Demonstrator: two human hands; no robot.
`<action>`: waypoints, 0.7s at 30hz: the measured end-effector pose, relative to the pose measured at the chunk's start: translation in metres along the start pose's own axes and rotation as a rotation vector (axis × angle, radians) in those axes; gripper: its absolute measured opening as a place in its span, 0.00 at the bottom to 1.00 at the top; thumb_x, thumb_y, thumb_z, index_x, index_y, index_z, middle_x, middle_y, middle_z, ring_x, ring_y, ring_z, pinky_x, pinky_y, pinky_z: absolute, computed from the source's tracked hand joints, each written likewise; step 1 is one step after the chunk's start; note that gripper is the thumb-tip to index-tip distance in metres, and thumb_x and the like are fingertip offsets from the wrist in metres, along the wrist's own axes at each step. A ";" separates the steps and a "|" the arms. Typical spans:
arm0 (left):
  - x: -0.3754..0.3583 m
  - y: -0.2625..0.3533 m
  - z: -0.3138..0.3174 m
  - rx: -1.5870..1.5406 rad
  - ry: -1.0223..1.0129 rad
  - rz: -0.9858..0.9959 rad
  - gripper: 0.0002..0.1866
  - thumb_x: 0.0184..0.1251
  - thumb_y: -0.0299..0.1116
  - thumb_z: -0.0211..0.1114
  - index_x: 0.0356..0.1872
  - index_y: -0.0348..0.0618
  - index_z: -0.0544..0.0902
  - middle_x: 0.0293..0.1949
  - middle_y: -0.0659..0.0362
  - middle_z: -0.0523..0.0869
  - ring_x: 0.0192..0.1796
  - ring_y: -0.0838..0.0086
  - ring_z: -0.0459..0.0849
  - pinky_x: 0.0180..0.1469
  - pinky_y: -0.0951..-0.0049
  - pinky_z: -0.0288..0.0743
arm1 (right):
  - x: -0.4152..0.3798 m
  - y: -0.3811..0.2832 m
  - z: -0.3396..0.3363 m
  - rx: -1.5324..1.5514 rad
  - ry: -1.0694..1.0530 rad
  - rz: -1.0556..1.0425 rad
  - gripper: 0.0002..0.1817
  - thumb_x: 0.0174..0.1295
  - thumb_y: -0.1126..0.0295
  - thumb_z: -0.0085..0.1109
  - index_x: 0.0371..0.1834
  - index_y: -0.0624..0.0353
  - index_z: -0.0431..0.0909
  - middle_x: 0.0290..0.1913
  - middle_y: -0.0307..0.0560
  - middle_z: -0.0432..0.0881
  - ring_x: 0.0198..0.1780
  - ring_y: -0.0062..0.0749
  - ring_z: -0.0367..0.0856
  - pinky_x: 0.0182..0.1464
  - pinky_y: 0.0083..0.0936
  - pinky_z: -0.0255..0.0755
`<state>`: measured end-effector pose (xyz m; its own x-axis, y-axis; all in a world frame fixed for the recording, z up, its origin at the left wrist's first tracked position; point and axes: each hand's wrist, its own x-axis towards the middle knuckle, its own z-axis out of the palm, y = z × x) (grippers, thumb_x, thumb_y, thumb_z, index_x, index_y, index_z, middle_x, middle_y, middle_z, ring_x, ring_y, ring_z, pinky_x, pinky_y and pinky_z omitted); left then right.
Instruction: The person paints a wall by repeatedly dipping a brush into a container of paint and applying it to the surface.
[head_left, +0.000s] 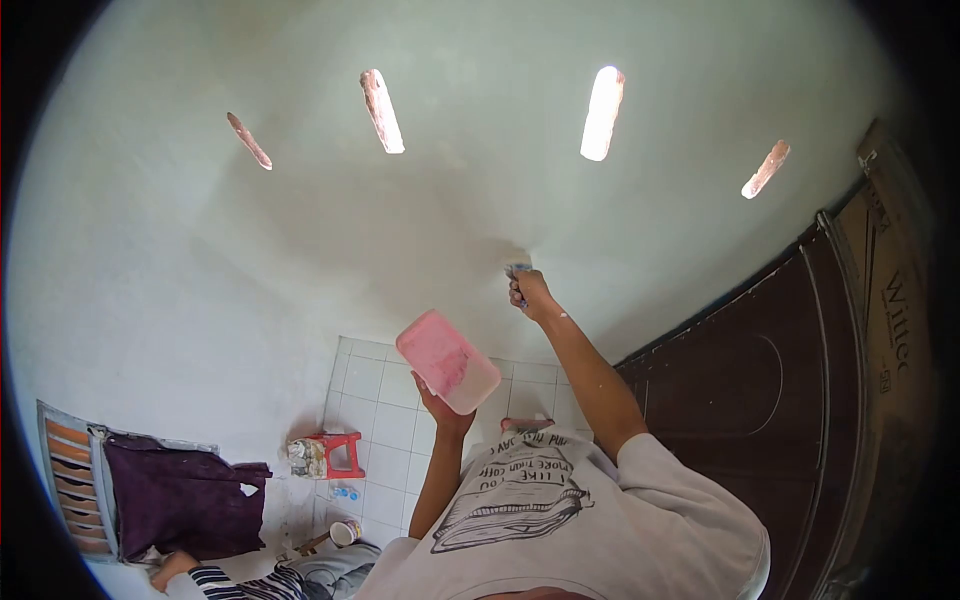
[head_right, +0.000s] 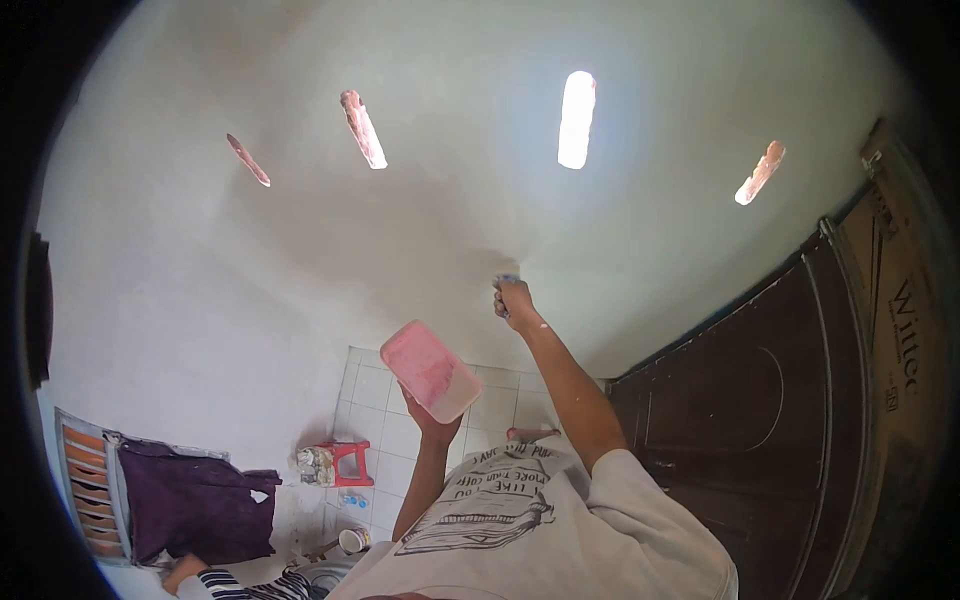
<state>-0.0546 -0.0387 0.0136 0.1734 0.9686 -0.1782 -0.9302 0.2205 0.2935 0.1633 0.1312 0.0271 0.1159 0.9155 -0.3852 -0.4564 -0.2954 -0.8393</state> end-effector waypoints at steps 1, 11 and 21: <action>-0.001 0.001 0.001 -0.007 0.010 0.008 0.33 0.78 0.64 0.46 0.72 0.55 0.67 0.65 0.60 0.76 0.67 0.62 0.76 0.69 0.52 0.72 | 0.001 0.004 0.001 -0.004 0.094 -0.002 0.12 0.78 0.63 0.48 0.41 0.59 0.74 0.21 0.36 0.69 0.14 0.22 0.64 0.16 0.25 0.62; 0.010 -0.003 0.004 -0.010 0.044 -0.047 0.32 0.78 0.63 0.47 0.72 0.56 0.67 0.64 0.61 0.77 0.66 0.63 0.77 0.68 0.53 0.73 | -0.105 -0.177 0.123 -0.159 -0.044 -0.558 0.21 0.82 0.56 0.41 0.43 0.64 0.72 0.19 0.36 0.66 0.13 0.20 0.63 0.16 0.23 0.62; 0.010 0.004 0.006 0.020 0.014 0.016 0.32 0.78 0.64 0.46 0.71 0.56 0.68 0.63 0.61 0.77 0.65 0.63 0.78 0.66 0.52 0.75 | 0.013 0.014 0.011 -0.140 0.232 -0.013 0.20 0.80 0.55 0.42 0.29 0.52 0.67 0.16 0.35 0.63 0.14 0.24 0.63 0.14 0.27 0.57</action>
<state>-0.0547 -0.0273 0.0182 0.1540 0.9703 -0.1864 -0.9260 0.2076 0.3154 0.1487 0.1419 0.0142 0.3275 0.8370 -0.4384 -0.3295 -0.3337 -0.8832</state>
